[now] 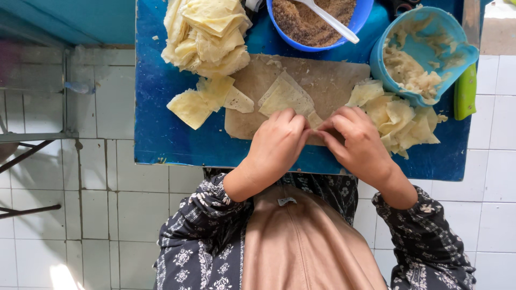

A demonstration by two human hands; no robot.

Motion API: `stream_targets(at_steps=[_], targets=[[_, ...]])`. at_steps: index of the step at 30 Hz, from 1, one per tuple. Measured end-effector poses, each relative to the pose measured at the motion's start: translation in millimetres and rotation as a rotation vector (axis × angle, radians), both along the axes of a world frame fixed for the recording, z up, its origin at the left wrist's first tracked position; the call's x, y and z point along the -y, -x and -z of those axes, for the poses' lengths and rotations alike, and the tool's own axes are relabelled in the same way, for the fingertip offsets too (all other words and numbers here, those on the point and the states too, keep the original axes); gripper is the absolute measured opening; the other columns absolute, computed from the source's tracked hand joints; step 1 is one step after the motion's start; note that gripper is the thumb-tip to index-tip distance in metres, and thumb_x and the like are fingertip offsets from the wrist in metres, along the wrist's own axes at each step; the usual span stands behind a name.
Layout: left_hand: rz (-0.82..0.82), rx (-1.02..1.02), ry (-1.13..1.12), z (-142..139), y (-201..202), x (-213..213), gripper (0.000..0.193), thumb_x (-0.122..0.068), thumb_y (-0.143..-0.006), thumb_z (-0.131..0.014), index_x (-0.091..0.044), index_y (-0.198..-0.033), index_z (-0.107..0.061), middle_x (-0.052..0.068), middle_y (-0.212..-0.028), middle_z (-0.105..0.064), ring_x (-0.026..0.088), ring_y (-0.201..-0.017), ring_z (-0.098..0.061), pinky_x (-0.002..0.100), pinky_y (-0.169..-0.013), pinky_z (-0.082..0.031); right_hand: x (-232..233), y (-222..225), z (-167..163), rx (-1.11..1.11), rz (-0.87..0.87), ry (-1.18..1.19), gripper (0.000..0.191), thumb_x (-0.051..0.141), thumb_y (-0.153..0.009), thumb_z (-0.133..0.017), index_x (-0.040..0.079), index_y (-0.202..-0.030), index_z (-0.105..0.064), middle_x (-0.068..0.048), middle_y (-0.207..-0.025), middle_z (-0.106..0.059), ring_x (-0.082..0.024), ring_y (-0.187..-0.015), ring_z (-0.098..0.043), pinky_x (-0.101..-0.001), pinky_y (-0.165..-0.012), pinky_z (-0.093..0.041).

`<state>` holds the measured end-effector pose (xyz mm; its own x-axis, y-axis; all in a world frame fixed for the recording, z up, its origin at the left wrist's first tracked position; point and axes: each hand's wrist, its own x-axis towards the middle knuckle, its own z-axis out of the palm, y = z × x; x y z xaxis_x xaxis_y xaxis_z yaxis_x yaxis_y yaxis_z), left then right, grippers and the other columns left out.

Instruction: The person sits at a blue table folding thin square pastry wrappers. They spoon a brown filling from a blue bowl onto a wrapper, fold the wrapper over the filling into a triangle, pinch the edges closed, and set the folded pastry on the board, repeating with more wrappers.

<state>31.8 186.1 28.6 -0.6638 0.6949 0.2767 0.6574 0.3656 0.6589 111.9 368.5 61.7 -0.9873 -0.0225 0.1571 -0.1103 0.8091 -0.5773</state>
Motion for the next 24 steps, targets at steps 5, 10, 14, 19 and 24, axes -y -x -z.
stream_targets(at_steps=[5,10,14,19,24], targets=[[-0.037,0.020,0.102,-4.1,6.1,-9.1,0.016,-0.020,-0.089,-0.072,-0.006,-0.086,-0.064,0.014,-0.088,-0.062,0.035,-0.087,-0.064,0.045,-0.074,-0.052,4.6,-1.3,-0.6,-0.088,-0.010,0.006,0.012,0.005,-0.086,-0.074,0.006,-0.097,-0.070,-0.010,-0.101,-0.064,-0.033,-0.099,-0.059,-0.0432,-0.088,-0.047],[-0.093,0.119,-0.011,-14.8,10.0,2.3,0.013,-0.013,-0.095,-0.070,-0.006,-0.102,-0.061,0.013,-0.096,-0.062,0.034,-0.096,-0.062,0.045,-0.083,-0.051,3.8,-1.8,-1.0,-0.090,-0.042,-0.095,0.019,0.012,-0.086,-0.075,0.007,-0.103,-0.068,-0.010,-0.104,-0.062,-0.034,-0.102,-0.058,-0.0440,-0.089,-0.043],[0.005,0.015,-0.216,-19.1,-2.8,15.4,0.028,-0.009,-0.092,-0.069,-0.009,-0.117,-0.057,0.012,-0.115,-0.062,0.031,-0.114,-0.058,0.043,-0.097,-0.047,0.0,-2.5,-0.7,0.039,-0.044,-0.108,0.016,0.016,-0.088,-0.075,0.009,-0.098,-0.065,-0.008,-0.101,-0.060,-0.033,-0.100,-0.056,-0.0446,-0.086,-0.042],[0.092,-0.037,-0.128,-11.3,-9.9,14.9,0.028,-0.011,-0.093,-0.071,-0.014,-0.120,-0.062,0.000,-0.117,-0.068,0.022,-0.115,-0.061,0.039,-0.097,-0.043,2.9,-5.6,-1.0,0.028,-0.085,-0.106,0.016,0.016,-0.089,-0.074,0.008,-0.098,-0.064,-0.008,-0.101,-0.061,-0.032,-0.099,-0.056,-0.0441,-0.085,-0.042],[0.066,-0.262,-0.041,-7.7,-8.5,23.6,0.026,-0.015,-0.093,-0.067,-0.013,-0.119,-0.065,0.000,-0.116,-0.067,0.021,-0.115,-0.060,0.039,-0.100,-0.043,16.0,-15.0,2.1,-0.071,0.019,-0.187,0.015,0.014,-0.091,-0.075,0.009,-0.103,-0.067,-0.007,-0.102,-0.063,-0.030,-0.098,-0.058,-0.0437,-0.086,-0.041]])
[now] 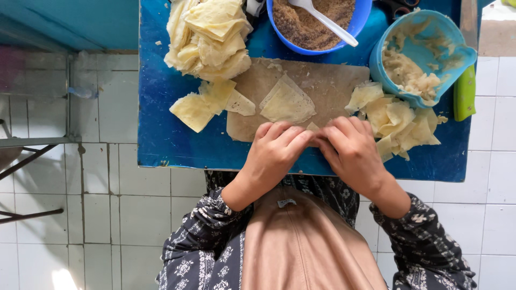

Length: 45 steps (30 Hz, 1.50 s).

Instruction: The person sits at a blue table folding thin square pastry wrappers. They spoon a brown filling from a blue bowl onto a wrapper, fold the wrapper over the filling into a triangle, pinch the edges closed, and set the folded pastry on the board, repeating with more wrappers.

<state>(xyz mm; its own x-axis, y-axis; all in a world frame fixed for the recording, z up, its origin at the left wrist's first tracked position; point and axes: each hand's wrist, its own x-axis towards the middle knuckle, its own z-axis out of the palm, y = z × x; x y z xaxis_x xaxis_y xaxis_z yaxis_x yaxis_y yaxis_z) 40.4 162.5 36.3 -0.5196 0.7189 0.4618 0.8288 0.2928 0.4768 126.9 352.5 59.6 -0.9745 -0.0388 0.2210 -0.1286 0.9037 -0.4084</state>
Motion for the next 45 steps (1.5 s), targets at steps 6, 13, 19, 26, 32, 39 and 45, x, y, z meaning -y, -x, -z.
stream_targets(at_steps=[6,13,19,26,32,39,45], targets=[[-0.088,-0.073,0.106,0.7,-5.1,-4.5,0.025,-0.016,-0.090,-0.063,-0.012,-0.115,-0.066,0.002,-0.114,-0.063,0.022,-0.116,-0.059,0.037,-0.100,-0.043,11.9,-8.3,13.0,-0.188,0.076,-0.039,0.025,0.010,-0.088,-0.078,0.007,-0.111,-0.070,-0.010,-0.110,-0.065,-0.031,-0.105,-0.060,-0.0439,-0.094,-0.042],[-0.090,-0.140,-0.029,5.8,-9.7,-3.5,0.039,-0.015,-0.095,-0.062,-0.007,-0.133,-0.061,0.006,-0.132,-0.061,0.025,-0.123,-0.057,0.038,-0.109,-0.042,9.2,-6.8,18.3,-0.235,0.074,-0.156,0.022,0.009,-0.093,-0.075,0.007,-0.115,-0.072,-0.009,-0.112,-0.066,-0.029,-0.107,-0.061,-0.0425,-0.097,-0.043],[-0.077,-0.130,-0.018,10.3,-14.5,-1.4,0.042,-0.014,-0.101,-0.061,-0.007,-0.142,-0.059,0.004,-0.135,-0.059,0.022,-0.129,-0.057,0.039,-0.113,-0.040,12.5,-7.0,19.8,-0.199,0.066,-0.313,0.034,0.008,-0.092,-0.070,0.001,-0.126,-0.072,-0.011,-0.115,-0.067,-0.028,-0.108,-0.061,-0.0434,-0.097,-0.043],[-0.170,-0.039,0.063,12.4,-5.2,-17.9,0.032,-0.015,-0.093,-0.064,-0.012,-0.124,-0.063,0.005,-0.125,-0.060,0.025,-0.125,-0.054,0.040,-0.107,-0.041,0.9,-2.3,9.3,-0.133,0.129,-0.026,0.036,0.010,-0.093,-0.075,0.004,-0.128,-0.069,-0.013,-0.115,-0.064,-0.033,-0.109,-0.059,-0.0443,-0.097,-0.042],[-0.163,0.073,0.042,9.0,3.9,-21.1,0.025,-0.016,-0.094,-0.068,-0.013,-0.118,-0.064,0.004,-0.120,-0.060,0.026,-0.121,-0.055,0.041,-0.104,-0.041,-2.4,13.7,8.7,-0.153,0.036,-0.059,0.021,0.013,-0.088,-0.080,0.011,-0.108,-0.072,-0.007,-0.110,-0.067,-0.029,-0.109,-0.060,-0.0428,-0.097,-0.042],[-0.294,0.026,-0.029,9.7,15.4,-2.6,0.037,-0.009,-0.094,-0.068,-0.010,-0.131,-0.065,0.006,-0.129,-0.059,0.027,-0.124,-0.054,0.042,-0.107,-0.040,4.6,21.5,4.6,-0.192,0.014,-0.237,0.023,0.013,-0.090,-0.080,0.007,-0.112,-0.076,-0.006,-0.110,-0.067,-0.028,-0.108,-0.061,-0.0428,-0.097,-0.041],[-0.403,-0.034,-0.053,8.3,30.3,1.5,0.027,-0.014,-0.097,-0.073,-0.009,-0.123,-0.068,0.007,-0.125,-0.061,0.029,-0.121,-0.056,0.043,-0.101,-0.043,-46.2,44.4,-27.8,-0.257,0.057,-0.059,0.016,0.010,-0.093,-0.081,0.010,-0.106,-0.072,-0.009,-0.109,-0.066,-0.029,-0.109,-0.060,-0.0420,-0.096,-0.043]])
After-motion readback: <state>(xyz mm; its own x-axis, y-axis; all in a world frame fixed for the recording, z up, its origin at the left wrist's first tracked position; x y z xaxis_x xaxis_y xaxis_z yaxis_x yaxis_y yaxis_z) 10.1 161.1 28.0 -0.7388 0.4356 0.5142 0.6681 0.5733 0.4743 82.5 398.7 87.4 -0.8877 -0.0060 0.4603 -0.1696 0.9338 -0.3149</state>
